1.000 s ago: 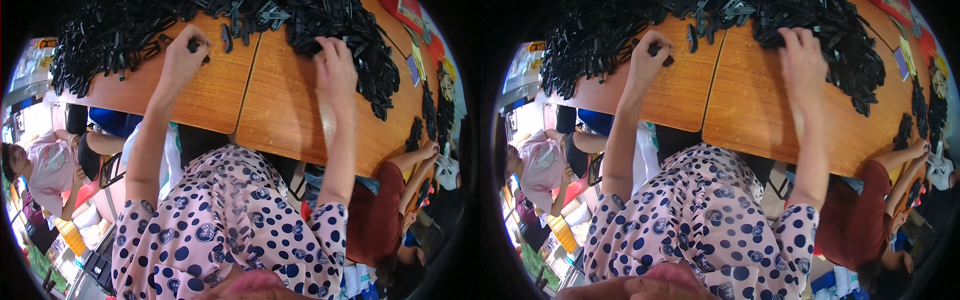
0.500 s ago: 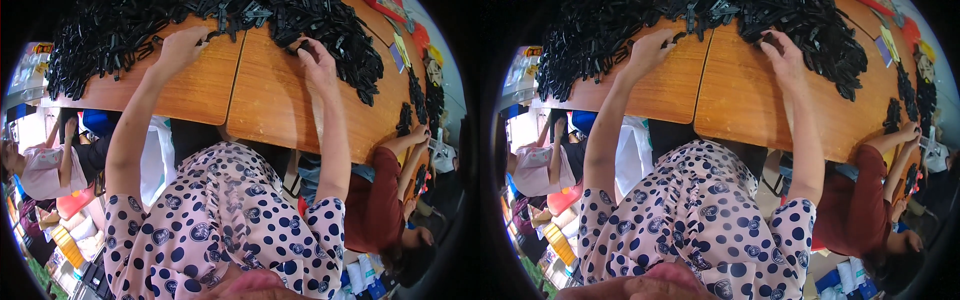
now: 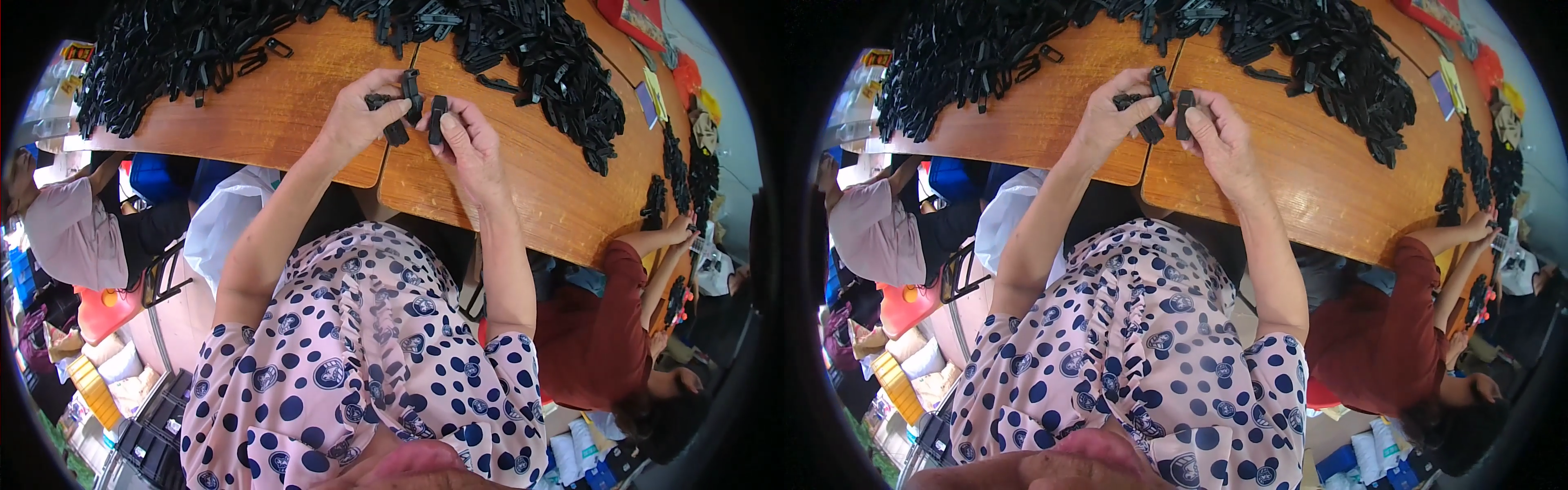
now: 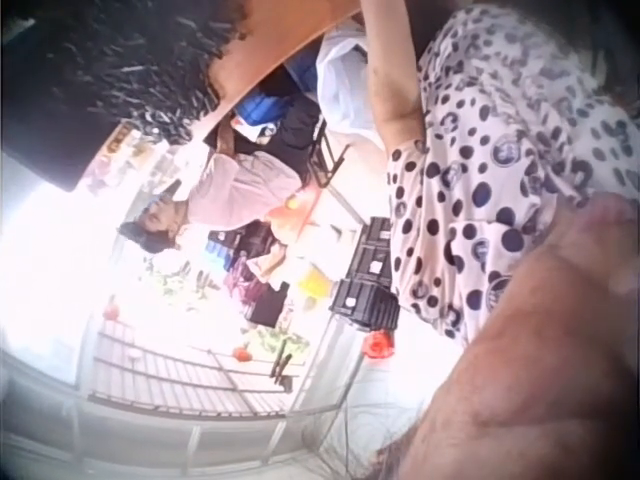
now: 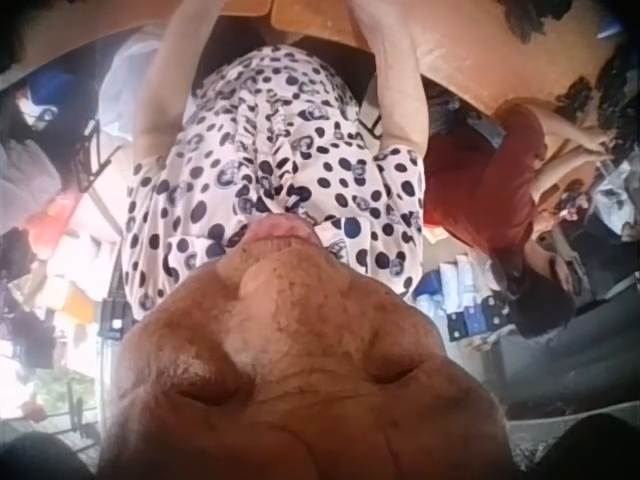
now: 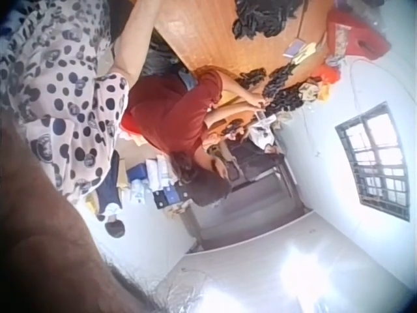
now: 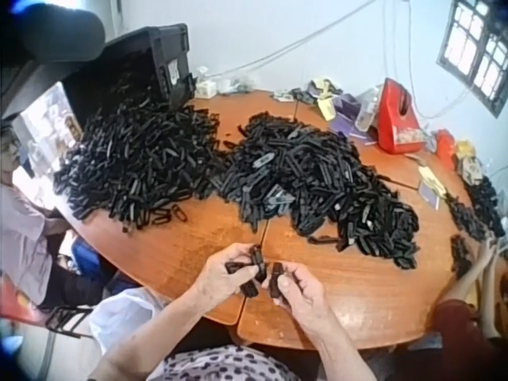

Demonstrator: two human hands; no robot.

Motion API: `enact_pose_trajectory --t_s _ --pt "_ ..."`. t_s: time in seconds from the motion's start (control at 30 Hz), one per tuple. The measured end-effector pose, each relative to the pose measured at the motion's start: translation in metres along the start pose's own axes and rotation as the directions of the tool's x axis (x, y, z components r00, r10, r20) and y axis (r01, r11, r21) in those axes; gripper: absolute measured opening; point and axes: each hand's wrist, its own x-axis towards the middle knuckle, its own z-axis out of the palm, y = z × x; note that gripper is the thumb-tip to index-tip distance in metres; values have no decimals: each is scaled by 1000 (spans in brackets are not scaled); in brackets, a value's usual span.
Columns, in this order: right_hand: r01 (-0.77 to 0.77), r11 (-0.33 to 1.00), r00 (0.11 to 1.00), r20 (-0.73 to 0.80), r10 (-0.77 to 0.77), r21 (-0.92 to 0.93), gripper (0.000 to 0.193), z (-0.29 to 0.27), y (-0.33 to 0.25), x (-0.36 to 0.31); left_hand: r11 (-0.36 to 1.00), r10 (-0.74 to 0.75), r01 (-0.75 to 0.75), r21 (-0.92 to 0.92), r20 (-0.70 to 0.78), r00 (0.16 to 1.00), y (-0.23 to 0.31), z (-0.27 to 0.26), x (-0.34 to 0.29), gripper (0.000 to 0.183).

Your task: The person sorts and assembles small black plastic components by hand at a workstation.

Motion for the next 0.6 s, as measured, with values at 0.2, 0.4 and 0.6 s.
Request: enact_pose_trajectory --t_s 0.2,0.4,0.6 --pt "77 990 996 -33 -81 -121 24 8 12 1 974 126 -116 193 -41 991 -4 6 -5 34" --pt "69 981 996 -44 -78 -182 16 6 17 0 935 115 -101 339 -20 993 4 16 -12 27" --pt "-86 989 977 -206 60 -118 19 9 20 -7 924 98 -101 369 28 995 -3 21 -11 23"
